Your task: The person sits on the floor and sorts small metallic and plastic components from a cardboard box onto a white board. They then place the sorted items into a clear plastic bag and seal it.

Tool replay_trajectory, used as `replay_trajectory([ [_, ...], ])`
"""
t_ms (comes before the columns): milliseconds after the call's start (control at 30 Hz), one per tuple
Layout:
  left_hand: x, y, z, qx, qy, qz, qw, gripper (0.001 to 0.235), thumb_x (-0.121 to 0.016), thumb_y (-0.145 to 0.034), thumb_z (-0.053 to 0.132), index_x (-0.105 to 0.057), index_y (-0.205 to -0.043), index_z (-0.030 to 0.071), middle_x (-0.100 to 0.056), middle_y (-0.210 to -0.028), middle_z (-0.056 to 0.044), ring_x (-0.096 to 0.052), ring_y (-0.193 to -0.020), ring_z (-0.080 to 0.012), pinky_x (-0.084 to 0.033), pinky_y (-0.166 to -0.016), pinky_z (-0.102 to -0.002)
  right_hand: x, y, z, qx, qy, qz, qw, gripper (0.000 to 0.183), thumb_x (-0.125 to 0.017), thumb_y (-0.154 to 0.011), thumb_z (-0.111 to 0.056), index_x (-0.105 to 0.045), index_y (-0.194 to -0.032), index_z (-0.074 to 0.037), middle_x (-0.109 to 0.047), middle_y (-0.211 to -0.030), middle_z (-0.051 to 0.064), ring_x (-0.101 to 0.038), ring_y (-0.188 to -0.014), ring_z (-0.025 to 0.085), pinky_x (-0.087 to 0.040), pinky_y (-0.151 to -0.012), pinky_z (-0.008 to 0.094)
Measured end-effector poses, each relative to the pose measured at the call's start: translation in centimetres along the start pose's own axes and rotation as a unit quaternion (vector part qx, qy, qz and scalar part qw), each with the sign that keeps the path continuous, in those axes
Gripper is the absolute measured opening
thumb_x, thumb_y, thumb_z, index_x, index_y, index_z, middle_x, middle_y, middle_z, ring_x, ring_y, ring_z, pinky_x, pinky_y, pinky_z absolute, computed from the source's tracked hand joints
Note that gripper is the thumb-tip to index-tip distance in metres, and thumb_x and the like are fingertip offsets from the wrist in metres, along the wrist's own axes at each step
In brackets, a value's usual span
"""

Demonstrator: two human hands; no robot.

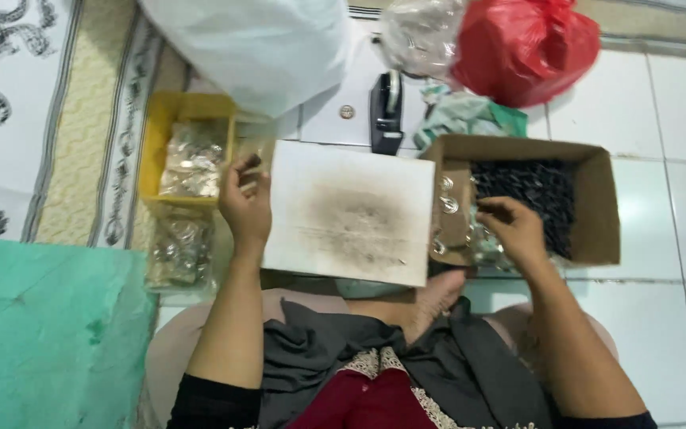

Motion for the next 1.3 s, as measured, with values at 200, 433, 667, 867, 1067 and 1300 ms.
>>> replay_trajectory([
  [200, -6.2, 7.7, 2.8, -0.18, -0.052, -0.161, 0.969, 0.024, -0.074, -0.086, -0.002, -0.074, -0.106, 0.011, -0.075, -0.1, -0.007, -0.074, -0.087, -0.0269, -0.062, -0.071, -0.033, 6.5, 0.0, 4.7, -0.06, 0.03, 0.062, 0.996, 0.028, -0.079, -0.094, -0.009, -0.076, -0.122, -0.007, -0.074, -0.112, 0.018, -0.069, -0.108, 0.039, -0.056, -0.086, 0.048],
  [433, -15.5, 16.9, 4.2, -0.241, -0.065, -0.297, 0.922, 0.026, -0.074, -0.085, 0.004, -0.077, -0.105, 0.019, -0.076, -0.101, 0.004, -0.074, -0.09, -0.0176, -0.06, -0.082, -0.032, 5.2, -3.9, 9.2, -0.074, 0.091, -0.013, 0.993, 0.024, -0.08, -0.084, -0.006, -0.081, -0.107, -0.007, -0.077, -0.105, 0.022, -0.07, -0.108, 0.045, -0.054, -0.09, 0.051],
  [667, -27.4, 20.5, 5.2, -0.293, -0.136, -0.455, 0.83, 0.017, -0.069, -0.088, 0.008, -0.072, -0.103, 0.013, -0.069, -0.095, -0.009, -0.069, -0.093, -0.0307, -0.058, -0.084, -0.041, 2.6, -5.5, 11.7, -0.126, 0.209, -0.147, 0.959, 0.019, -0.073, -0.082, -0.015, -0.085, -0.093, -0.023, -0.08, -0.103, 0.01, -0.073, -0.108, 0.038, -0.058, -0.091, 0.047],
  [867, -34.2, 20.7, 2.5, -0.245, -0.345, -0.537, 0.73, 0.026, -0.062, -0.092, 0.021, -0.07, -0.116, 0.015, -0.066, -0.105, -0.014, -0.068, -0.104, -0.0364, -0.058, -0.088, -0.047, 3.8, -5.2, 9.7, -0.144, 0.15, -0.13, 0.97, 0.027, -0.076, -0.082, -0.009, -0.083, -0.107, -0.016, -0.078, -0.107, 0.015, -0.071, -0.109, 0.04, -0.057, -0.092, 0.05],
  [1067, -34.6, 20.9, 2.0, -0.199, -0.432, -0.556, 0.681, 0.034, -0.061, -0.095, 0.029, -0.067, -0.125, 0.014, -0.065, -0.119, -0.018, -0.067, -0.114, -0.0381, -0.059, -0.09, -0.05, 4.1, -5.3, 8.1, -0.13, 0.119, -0.122, 0.977, 0.034, -0.072, -0.083, -0.004, -0.079, -0.116, -0.011, -0.075, -0.12, 0.018, -0.067, -0.118, 0.041, -0.054, -0.098, 0.051],
  [1300, -33.4, 20.5, 4.0, -0.078, -0.383, -0.533, 0.75, 0.034, -0.069, -0.091, 0.018, -0.059, -0.122, 0.008, -0.055, -0.132, -0.027, -0.062, -0.121, -0.0466, -0.058, -0.095, -0.055, 2.5, -6.1, 9.5, -0.034, 0.124, -0.078, 0.989, 0.038, -0.061, -0.088, 0.004, -0.078, -0.12, -0.009, -0.074, -0.116, 0.02, -0.069, -0.111, 0.038, -0.057, -0.095, 0.046],
])
Point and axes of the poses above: each hand's wrist, its own y-axis away from the middle knuckle, its own x-axis out of the back of the hand, z = x × y, the point moved 2 cm from there along -y, towards the middle knuckle
